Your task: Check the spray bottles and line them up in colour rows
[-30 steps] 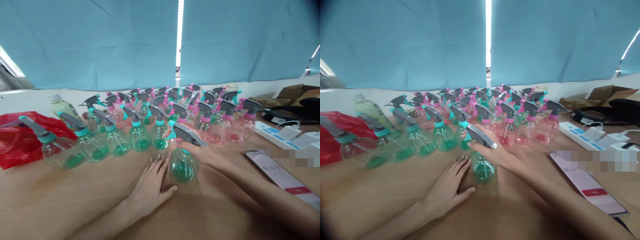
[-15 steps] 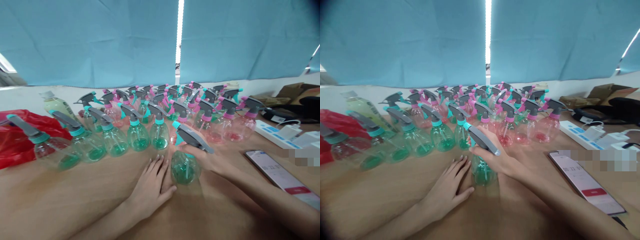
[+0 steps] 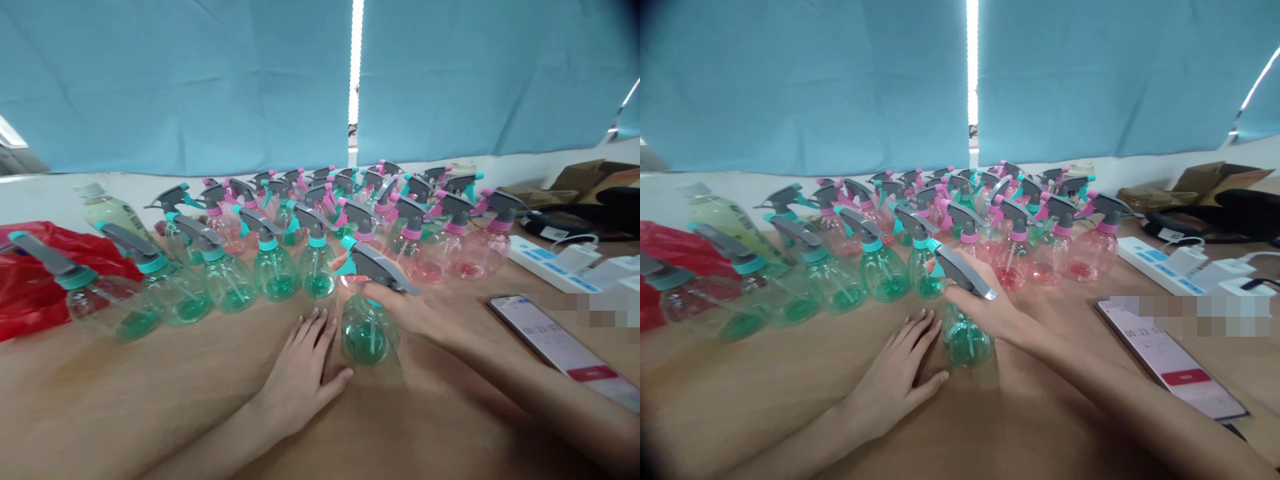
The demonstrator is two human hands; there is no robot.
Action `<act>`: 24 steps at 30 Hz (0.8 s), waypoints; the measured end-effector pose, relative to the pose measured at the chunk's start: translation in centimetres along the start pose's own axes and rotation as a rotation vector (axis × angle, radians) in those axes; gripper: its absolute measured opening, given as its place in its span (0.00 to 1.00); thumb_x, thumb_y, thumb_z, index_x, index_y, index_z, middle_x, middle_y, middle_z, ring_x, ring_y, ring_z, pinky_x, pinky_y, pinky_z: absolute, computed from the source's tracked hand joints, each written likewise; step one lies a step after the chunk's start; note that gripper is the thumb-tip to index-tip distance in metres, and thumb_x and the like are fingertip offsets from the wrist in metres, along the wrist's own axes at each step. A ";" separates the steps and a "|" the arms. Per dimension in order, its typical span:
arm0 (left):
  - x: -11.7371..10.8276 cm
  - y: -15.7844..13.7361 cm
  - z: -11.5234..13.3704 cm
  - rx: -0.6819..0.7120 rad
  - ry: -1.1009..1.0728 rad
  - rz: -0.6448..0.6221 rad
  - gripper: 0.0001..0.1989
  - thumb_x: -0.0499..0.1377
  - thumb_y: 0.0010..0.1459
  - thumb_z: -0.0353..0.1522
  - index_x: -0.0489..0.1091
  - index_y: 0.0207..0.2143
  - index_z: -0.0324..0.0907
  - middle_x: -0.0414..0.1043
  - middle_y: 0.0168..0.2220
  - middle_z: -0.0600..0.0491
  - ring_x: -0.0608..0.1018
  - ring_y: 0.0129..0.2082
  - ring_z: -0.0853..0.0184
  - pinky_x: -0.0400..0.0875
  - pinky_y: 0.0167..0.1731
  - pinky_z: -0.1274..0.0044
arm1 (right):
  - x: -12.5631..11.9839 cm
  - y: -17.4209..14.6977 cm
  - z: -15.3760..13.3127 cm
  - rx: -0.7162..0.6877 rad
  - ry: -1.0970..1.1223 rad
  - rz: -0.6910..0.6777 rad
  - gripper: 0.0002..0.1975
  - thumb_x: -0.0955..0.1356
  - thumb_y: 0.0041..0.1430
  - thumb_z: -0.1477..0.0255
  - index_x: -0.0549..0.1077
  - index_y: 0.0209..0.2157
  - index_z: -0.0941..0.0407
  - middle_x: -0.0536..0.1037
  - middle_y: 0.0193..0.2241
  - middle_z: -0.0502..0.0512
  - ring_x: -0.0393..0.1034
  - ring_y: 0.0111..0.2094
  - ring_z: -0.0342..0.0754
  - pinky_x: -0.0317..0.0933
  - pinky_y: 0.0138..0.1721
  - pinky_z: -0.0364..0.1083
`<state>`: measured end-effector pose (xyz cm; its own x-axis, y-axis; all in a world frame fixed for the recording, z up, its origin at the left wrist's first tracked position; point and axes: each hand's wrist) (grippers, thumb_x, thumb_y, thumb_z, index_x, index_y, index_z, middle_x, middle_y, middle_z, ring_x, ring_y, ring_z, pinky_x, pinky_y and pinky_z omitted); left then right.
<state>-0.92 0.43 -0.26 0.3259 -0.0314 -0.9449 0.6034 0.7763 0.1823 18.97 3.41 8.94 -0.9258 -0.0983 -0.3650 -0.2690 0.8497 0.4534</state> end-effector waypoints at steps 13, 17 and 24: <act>-0.1 0.0 0.0 -0.013 0.011 -0.006 0.32 0.53 0.64 0.47 0.56 0.63 0.38 0.53 0.65 0.39 0.56 0.65 0.50 0.51 0.61 0.55 | 0.4 -0.2 1.9 0.040 0.207 -0.024 0.17 0.64 0.53 0.76 0.73 0.44 0.49 0.77 0.41 0.49 0.72 0.35 0.46 0.66 0.46 0.50; 0.0 0.0 0.1 -0.009 0.041 -0.021 0.32 0.53 0.64 0.46 0.56 0.63 0.36 0.53 0.65 0.38 0.56 0.65 0.50 0.51 0.61 0.56 | 0.5 -0.2 1.6 0.016 0.257 0.007 0.17 0.64 0.51 0.79 0.74 0.41 0.50 0.76 0.42 0.49 0.71 0.38 0.45 0.65 0.49 0.49; -0.1 0.0 0.1 0.010 0.113 -0.030 0.31 0.53 0.65 0.46 0.55 0.63 0.37 0.52 0.65 0.39 0.56 0.65 0.51 0.52 0.61 0.56 | 0.4 -0.2 1.9 0.065 0.215 -0.008 0.16 0.64 0.50 0.77 0.73 0.41 0.51 0.66 0.19 0.43 0.57 0.19 0.42 0.62 0.31 0.47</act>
<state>-0.88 0.41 -0.13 0.2238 0.0171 -0.9745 0.6189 0.7699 0.1557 19.15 4.15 7.16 -0.9609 -0.2077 -0.1831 -0.2654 0.8795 0.3949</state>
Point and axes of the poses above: each hand's wrist, its own y-axis towards the middle knuckle, its own x-axis out of the palm, z = x × y
